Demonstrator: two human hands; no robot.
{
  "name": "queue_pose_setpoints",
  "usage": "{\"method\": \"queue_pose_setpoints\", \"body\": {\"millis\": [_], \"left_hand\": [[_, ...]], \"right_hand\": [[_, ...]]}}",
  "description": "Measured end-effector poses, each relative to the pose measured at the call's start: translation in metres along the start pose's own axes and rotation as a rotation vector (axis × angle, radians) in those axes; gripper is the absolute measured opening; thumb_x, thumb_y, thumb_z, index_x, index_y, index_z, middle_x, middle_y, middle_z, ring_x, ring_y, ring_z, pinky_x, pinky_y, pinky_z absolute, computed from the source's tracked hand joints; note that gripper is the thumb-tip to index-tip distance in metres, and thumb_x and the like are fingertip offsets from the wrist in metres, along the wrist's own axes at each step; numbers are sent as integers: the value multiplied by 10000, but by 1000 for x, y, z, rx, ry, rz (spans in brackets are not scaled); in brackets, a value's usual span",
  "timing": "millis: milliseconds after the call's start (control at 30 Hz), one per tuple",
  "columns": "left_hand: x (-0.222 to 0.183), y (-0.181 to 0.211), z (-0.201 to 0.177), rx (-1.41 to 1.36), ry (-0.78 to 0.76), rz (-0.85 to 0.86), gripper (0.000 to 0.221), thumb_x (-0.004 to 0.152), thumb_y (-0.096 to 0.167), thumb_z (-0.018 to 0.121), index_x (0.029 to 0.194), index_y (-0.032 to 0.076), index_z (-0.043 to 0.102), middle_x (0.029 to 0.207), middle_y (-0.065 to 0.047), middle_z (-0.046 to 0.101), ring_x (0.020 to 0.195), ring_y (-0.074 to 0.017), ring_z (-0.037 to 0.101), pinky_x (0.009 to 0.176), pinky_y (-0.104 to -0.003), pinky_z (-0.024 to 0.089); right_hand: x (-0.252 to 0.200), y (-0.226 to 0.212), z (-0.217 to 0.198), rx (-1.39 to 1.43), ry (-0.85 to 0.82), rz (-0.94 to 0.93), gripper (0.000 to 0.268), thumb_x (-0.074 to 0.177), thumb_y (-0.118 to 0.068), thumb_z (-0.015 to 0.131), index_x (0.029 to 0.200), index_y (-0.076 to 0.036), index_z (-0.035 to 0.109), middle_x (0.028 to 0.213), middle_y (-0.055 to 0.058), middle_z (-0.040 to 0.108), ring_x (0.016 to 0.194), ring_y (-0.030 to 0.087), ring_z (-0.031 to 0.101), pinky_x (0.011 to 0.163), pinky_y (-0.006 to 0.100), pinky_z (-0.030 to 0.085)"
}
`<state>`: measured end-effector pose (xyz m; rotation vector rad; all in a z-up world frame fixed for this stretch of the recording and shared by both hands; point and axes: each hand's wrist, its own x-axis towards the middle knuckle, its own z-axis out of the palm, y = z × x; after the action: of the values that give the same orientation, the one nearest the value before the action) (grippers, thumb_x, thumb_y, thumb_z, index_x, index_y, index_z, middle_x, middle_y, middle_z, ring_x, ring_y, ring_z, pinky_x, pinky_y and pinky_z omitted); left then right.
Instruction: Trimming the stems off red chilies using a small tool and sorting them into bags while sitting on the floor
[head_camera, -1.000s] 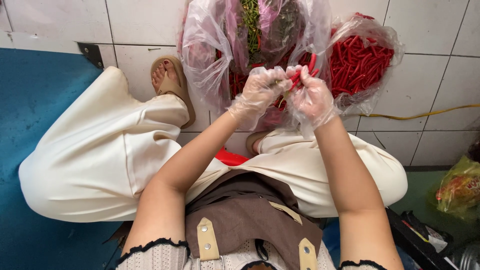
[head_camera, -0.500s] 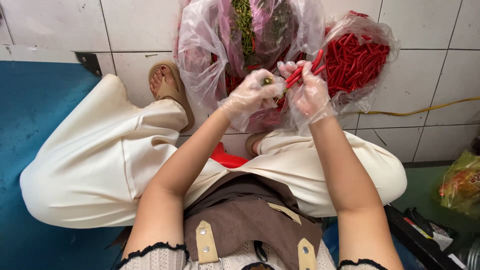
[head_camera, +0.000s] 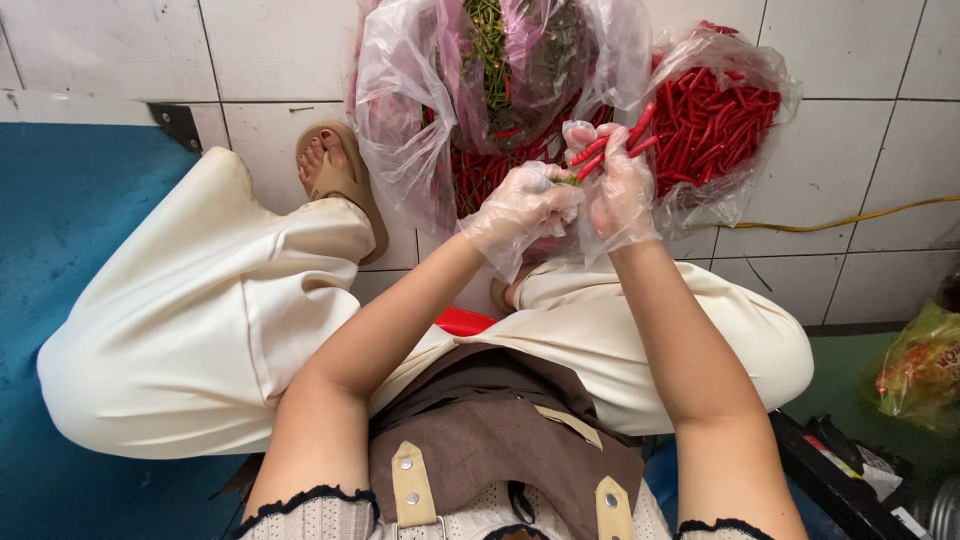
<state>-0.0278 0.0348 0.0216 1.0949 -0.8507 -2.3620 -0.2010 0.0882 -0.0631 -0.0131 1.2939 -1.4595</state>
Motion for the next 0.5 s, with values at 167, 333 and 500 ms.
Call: {"method": "queue_pose_setpoints", "body": {"millis": [167,333,500], "left_hand": [[15,-26,-13,424,-95,433,181,858,37,749,1035,55,780,839,-159,673,870,-246,688,800,-391,596],[51,-47,-30,561,25,527,153,846,59,655,956,100,753,678,-122,640,604,-267,623,531,-332,501],[48,18,-55,133,320,456,234,950,-66,504,1159,-46,608,1166,-217,659,705,-143,659,589,-228,598]], "right_hand": [[-15,-19,15,100,-58,262,233,1021,-357,585,1063,-136,648,1138,159,769,1115,323,752,791,390,670],[-3,-68,-7,61,76,346,282,1049,-344,534,1065,-104,682,1116,156,769,1052,294,751,918,480,631],[71,-107,-105,-83,279,315,123,1049,-333,544,1031,-247,630,1142,3,782,1130,311,762,925,540,614]]}}
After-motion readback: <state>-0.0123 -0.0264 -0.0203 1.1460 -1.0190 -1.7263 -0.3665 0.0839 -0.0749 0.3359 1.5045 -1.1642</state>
